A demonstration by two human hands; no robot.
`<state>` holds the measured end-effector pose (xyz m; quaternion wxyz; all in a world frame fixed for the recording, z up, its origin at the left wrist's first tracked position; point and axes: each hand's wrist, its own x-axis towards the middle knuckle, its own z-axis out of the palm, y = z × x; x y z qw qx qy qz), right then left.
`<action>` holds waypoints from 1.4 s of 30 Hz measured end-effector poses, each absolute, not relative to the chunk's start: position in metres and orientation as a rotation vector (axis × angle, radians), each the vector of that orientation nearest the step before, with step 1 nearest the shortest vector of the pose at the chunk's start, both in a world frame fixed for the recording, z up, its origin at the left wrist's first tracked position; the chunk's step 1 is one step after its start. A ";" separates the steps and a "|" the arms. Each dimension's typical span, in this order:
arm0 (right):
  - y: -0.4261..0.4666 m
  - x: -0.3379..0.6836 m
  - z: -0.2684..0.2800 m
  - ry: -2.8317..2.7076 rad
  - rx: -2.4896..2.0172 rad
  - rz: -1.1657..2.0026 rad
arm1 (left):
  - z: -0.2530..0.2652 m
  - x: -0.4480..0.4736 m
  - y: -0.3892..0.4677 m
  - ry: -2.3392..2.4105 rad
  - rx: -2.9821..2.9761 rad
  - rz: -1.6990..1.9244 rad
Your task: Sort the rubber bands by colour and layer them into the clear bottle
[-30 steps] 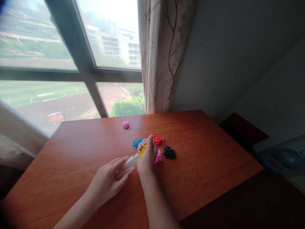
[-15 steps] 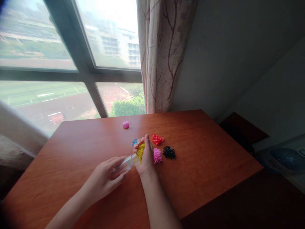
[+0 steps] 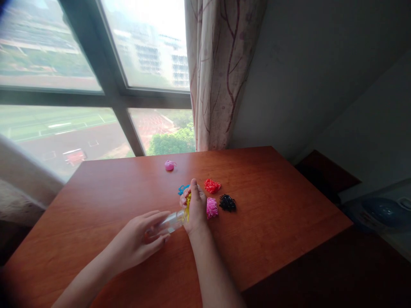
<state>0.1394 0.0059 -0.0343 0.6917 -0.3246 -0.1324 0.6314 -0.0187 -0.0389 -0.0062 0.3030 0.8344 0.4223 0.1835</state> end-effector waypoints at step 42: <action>0.000 0.132 -0.028 -0.167 -0.555 1.481 | -0.016 -0.002 -0.044 1.317 2.024 0.733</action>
